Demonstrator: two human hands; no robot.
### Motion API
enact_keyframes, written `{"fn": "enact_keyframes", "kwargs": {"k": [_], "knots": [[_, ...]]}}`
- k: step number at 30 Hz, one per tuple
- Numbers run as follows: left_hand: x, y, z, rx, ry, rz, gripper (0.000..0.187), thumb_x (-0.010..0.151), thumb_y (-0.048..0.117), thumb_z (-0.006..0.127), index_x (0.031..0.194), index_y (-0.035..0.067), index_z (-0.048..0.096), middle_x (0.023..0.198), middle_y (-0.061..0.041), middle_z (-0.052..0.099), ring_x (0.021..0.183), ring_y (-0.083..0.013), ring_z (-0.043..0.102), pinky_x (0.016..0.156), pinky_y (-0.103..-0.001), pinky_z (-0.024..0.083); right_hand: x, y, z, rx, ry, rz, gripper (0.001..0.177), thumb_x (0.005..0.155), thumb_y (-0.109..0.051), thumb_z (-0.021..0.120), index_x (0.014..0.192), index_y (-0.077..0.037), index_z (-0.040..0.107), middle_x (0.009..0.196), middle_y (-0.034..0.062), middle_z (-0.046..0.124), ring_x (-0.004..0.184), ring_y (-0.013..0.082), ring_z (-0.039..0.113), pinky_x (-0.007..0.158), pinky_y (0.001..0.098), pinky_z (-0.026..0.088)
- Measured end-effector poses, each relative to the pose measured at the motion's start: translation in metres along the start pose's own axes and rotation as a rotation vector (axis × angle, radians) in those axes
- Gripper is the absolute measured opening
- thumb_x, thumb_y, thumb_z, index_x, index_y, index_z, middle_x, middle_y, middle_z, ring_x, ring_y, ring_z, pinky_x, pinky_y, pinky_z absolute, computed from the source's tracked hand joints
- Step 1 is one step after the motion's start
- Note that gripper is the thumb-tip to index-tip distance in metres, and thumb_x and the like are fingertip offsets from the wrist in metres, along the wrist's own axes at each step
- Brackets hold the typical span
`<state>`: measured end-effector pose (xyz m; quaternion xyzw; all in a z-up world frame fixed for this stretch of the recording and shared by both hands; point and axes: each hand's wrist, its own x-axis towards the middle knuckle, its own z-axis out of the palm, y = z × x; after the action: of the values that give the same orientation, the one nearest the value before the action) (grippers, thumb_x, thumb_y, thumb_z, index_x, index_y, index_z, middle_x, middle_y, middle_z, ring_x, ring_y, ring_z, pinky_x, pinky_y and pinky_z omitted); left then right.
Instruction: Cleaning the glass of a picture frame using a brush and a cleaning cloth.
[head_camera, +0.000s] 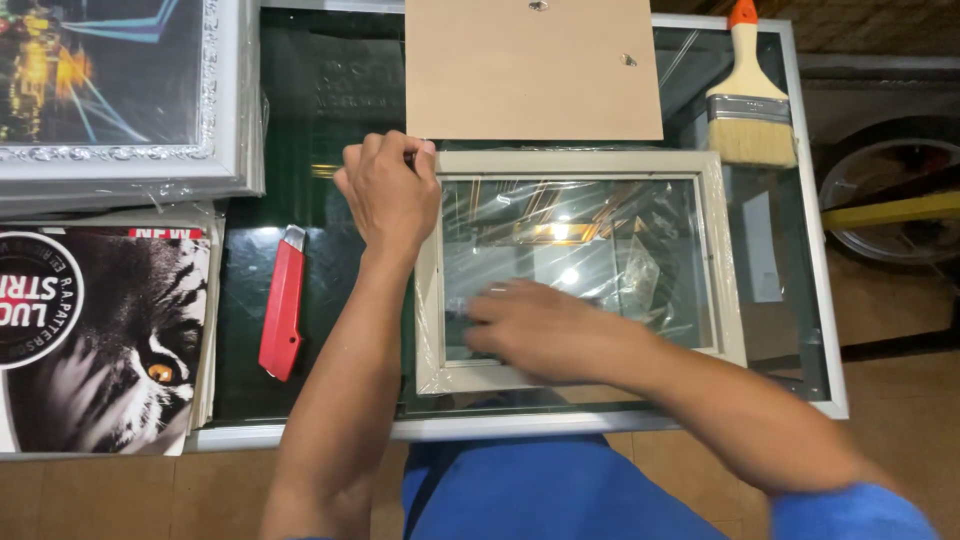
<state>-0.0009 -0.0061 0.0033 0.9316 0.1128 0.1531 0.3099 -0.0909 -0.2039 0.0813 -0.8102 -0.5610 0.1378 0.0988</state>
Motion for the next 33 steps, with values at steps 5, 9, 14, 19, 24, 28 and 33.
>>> {"fn": "enact_keyframes", "kwargs": {"k": [5,9,14,19,24,28,33], "knots": [[-0.001,-0.001,0.002,0.001,0.007,0.022,0.011,0.096,0.035,0.07,0.094,0.024,0.068,0.093,0.002,0.059,0.108,-0.0249,0.055,0.096,-0.044,0.039,0.003,0.01,0.026,0.045,0.241,-0.055,0.019,0.087,-0.014,0.068,0.106,-0.018,0.066,0.1,0.0046,0.061,0.092,0.0333,0.065,0.089,0.0447,0.05],[0.0,-0.002,0.0,0.009,0.005,0.043,0.012,0.096,0.035,0.07,0.094,0.023,0.069,0.094,0.001,0.06,0.107,-0.0261,0.056,0.094,-0.044,0.041,-0.096,0.06,0.056,-0.06,0.352,0.319,0.02,0.094,-0.023,0.065,0.114,-0.021,0.067,0.106,0.0045,0.063,0.102,0.0301,0.064,0.09,0.0434,0.051],[-0.002,-0.004,0.009,0.012,0.096,0.073,0.012,0.093,0.033,0.074,0.091,0.022,0.069,0.089,0.0,0.061,0.103,-0.0287,0.059,0.091,-0.047,0.042,-0.142,0.087,0.077,-0.388,0.524,1.035,0.022,0.094,-0.032,0.072,0.115,-0.025,0.07,0.109,0.0025,0.06,0.103,0.0331,0.062,0.086,0.0472,0.049],[-0.001,-0.002,0.007,0.011,0.097,0.07,0.013,0.093,0.034,0.074,0.091,0.022,0.07,0.088,0.0,0.062,0.103,-0.0283,0.06,0.091,-0.047,0.043,0.003,0.041,0.052,-0.094,0.564,0.954,0.021,0.082,-0.008,0.061,0.102,-0.007,0.068,0.104,0.0222,0.06,0.104,0.0505,0.057,0.089,0.0612,0.042],[0.0,-0.013,0.013,0.063,0.055,0.075,0.015,0.094,0.041,0.073,0.093,0.027,0.067,0.089,0.003,0.058,0.105,-0.0255,0.058,0.092,-0.045,0.043,0.069,0.023,0.057,0.069,0.634,0.564,0.043,0.081,-0.01,0.064,0.122,-0.003,0.053,0.118,0.0204,0.048,0.109,0.0531,0.052,0.083,0.0599,0.045],[-0.001,-0.004,0.006,0.029,0.082,0.056,0.014,0.094,0.036,0.074,0.092,0.023,0.069,0.088,0.002,0.061,0.103,-0.0271,0.06,0.091,-0.047,0.044,-0.022,0.061,0.046,-0.14,0.691,0.471,0.029,0.079,-0.006,0.062,0.108,-0.009,0.063,0.101,0.0141,0.059,0.101,0.0399,0.058,0.089,0.0503,0.046],[-0.002,0.001,0.0,0.004,0.09,0.058,0.013,0.094,0.035,0.074,0.091,0.023,0.07,0.087,0.002,0.061,0.103,-0.026,0.06,0.091,-0.045,0.044,-0.114,0.101,0.059,-0.307,0.658,1.181,0.035,0.094,-0.026,0.072,0.124,-0.012,0.061,0.115,0.0122,0.054,0.107,0.0418,0.051,0.087,0.0534,0.039]]}}
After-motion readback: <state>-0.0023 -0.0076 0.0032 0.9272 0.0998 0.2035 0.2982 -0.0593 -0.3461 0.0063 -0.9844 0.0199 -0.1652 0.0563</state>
